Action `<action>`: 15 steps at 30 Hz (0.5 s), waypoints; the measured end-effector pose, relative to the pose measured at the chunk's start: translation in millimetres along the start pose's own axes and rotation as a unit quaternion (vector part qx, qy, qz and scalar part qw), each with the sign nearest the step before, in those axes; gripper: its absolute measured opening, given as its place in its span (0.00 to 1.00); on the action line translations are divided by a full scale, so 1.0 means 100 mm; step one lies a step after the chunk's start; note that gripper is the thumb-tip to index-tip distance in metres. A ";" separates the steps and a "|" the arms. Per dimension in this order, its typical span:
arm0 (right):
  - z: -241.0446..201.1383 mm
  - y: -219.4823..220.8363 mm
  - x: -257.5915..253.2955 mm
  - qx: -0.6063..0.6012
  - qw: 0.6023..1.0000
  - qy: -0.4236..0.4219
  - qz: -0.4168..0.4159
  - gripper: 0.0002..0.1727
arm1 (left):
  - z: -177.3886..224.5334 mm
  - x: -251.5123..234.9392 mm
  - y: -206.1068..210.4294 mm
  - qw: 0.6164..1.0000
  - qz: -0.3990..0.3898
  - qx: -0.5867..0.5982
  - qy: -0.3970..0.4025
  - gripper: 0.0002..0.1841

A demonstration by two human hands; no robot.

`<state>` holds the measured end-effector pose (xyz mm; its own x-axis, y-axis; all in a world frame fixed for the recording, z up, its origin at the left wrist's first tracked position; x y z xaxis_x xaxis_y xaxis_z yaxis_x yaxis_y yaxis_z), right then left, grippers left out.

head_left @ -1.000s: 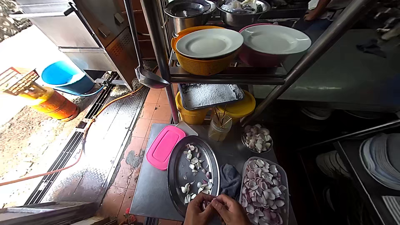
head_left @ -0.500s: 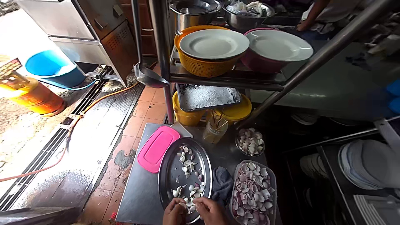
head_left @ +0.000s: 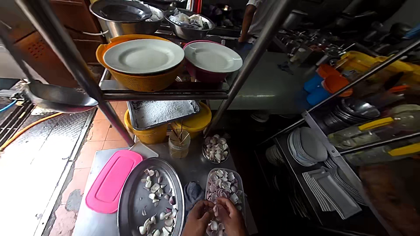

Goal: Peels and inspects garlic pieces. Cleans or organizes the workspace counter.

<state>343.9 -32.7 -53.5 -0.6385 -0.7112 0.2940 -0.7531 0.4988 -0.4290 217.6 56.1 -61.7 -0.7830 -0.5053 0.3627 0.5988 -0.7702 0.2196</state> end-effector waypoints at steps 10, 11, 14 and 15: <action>1.04 -1.27 -0.38 -0.045 0.982 0.067 0.169 0.17 | -0.35 -0.94 0.65 0.776 -0.012 -0.576 0.257 0.29; 1.25 -1.31 -0.49 -0.035 0.982 0.097 0.159 0.18 | -0.40 -0.95 0.67 0.752 -0.007 -0.605 0.260 0.31; 1.70 -1.27 -0.77 0.012 0.984 0.138 0.110 0.25 | -0.36 -1.02 0.69 0.732 0.029 -0.633 0.250 0.35; 1.79 -1.21 -0.86 0.029 0.985 0.139 0.094 0.26 | -0.33 -1.07 0.69 0.731 0.042 -0.636 0.243 0.35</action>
Point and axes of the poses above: each hand's wrist, its own x-axis away from the middle knuckle, its own y-axis out of the palm, z = x × y, the point moved 9 cm from there along -x, towards the middle knuckle, and after that the axes turned 6 degrees about -x, right-handed, at the moved point
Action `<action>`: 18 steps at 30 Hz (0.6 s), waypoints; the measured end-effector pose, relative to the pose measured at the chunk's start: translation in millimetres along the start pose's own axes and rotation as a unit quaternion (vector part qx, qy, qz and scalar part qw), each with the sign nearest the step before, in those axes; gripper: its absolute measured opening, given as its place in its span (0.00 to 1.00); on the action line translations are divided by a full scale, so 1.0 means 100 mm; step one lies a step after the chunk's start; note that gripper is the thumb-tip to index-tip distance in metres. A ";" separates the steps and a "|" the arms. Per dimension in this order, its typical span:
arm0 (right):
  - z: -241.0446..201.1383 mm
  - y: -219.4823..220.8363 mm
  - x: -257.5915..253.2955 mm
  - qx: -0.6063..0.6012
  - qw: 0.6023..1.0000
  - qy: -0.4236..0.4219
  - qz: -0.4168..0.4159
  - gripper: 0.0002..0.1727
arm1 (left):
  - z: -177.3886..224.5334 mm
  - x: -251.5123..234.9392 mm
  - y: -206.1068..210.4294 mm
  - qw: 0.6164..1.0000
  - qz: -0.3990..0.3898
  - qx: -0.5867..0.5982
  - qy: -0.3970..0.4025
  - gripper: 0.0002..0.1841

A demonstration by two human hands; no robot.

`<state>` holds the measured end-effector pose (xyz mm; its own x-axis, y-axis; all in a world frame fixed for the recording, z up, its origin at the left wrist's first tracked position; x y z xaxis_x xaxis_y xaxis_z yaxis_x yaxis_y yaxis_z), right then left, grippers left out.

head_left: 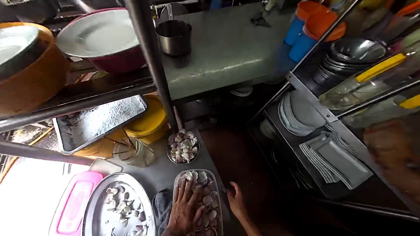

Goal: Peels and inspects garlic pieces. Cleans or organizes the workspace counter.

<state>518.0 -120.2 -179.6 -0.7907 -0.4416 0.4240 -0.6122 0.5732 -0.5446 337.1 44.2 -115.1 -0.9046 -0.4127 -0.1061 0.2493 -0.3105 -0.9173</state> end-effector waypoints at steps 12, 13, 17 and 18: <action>-0.78 -0.13 0.25 -0.102 0.958 -0.265 0.036 0.14 | 0.07 -0.07 -0.14 0.995 0.006 -0.053 -0.079 0.36; -0.94 -0.04 0.34 -0.094 0.943 -0.319 0.017 0.13 | 0.09 0.01 -0.07 0.994 -0.001 -0.067 -0.084 0.36; -1.22 0.55 0.56 0.006 0.887 -0.456 -0.073 0.21 | 0.05 0.06 0.07 0.991 -0.015 -0.055 -0.119 0.34; -1.20 0.63 0.58 0.029 0.885 -0.458 -0.076 0.22 | 0.03 0.05 0.10 0.990 -0.034 -0.042 -0.127 0.34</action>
<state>434.0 -26.6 -102.7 -0.3532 -0.8999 -0.2559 -0.6892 0.4352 -0.5794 336.3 36.5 -123.4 -0.7992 -0.5993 0.0464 0.1523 -0.2765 -0.9489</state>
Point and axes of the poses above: each hand's wrist, its own x-axis away from the middle knuckle, its own y-axis out of the palm, z = x × y, the point moved 9 cm from there along -x, towards the middle knuckle, and after that the axes turned 6 degrees about -x, right-handed, at the moved point
